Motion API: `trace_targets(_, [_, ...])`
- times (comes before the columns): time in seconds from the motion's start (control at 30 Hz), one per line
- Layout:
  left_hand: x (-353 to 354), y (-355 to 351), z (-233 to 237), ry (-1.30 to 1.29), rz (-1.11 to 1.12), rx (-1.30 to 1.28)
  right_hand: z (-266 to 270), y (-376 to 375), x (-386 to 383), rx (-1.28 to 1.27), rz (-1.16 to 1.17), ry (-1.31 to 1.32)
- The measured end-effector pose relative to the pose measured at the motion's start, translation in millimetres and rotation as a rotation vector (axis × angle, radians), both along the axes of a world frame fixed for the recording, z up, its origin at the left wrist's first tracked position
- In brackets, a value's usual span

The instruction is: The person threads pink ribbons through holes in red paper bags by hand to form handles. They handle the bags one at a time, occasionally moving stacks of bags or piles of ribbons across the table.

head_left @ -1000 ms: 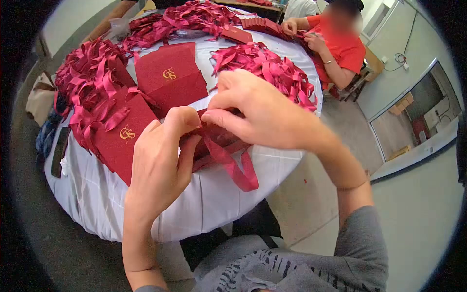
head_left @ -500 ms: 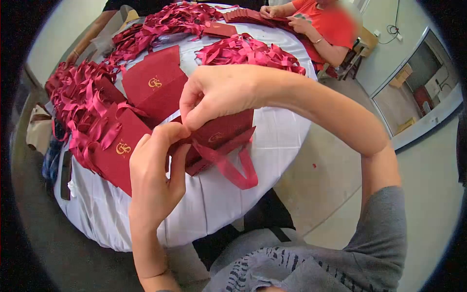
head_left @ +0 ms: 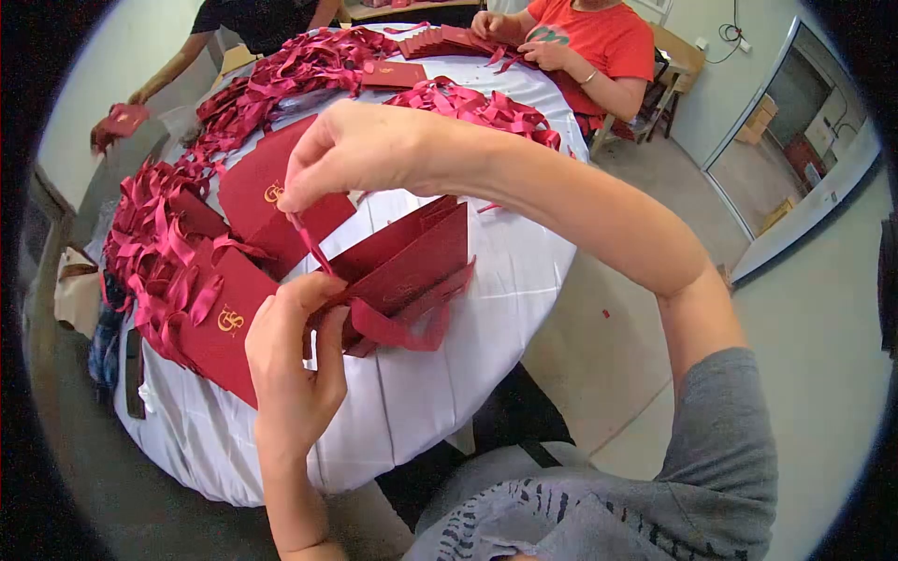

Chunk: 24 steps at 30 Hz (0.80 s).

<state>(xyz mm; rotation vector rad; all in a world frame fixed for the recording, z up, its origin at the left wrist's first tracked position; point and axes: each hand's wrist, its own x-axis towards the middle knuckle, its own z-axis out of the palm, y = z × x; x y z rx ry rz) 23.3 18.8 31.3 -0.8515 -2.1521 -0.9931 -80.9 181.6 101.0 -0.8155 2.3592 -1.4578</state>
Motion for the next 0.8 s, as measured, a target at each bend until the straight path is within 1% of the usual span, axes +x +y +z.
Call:
trace_targets(0.03, [0, 0, 2, 0.013, -0.002, -0.033, 0, -2, -2, -0.004, 0.003, 0.002])
trace_targets(0.1, [-1, -1, 5, 0.067, -0.017, -0.11, -2, -7, -7, -0.164, 0.018, -0.018])
trace_targets(0.17, [1, -1, 9, 0.077, -0.007, -0.181, -6, -12, -13, -0.203, 0.014, 0.01])
trace_targets(0.27, [1, 0, 10, 0.097, -0.024, -0.199, -6, -19, -17, -0.306, -0.023, -0.047])
trace_targets(0.37, [-1, 0, 6, 0.116, -0.013, -0.183, -8, -22, -20, -0.334, 0.009, -0.048])
trace_targets(0.7, [2, 0, 6, 0.102, 0.016, -0.163, -11, -35, -22, -0.349, -0.058, -0.038])
trace_targets(0.8, [0, 3, 5, 0.127, 0.025, -0.151, -8, -32, -16, -0.325, -0.082, 0.018])
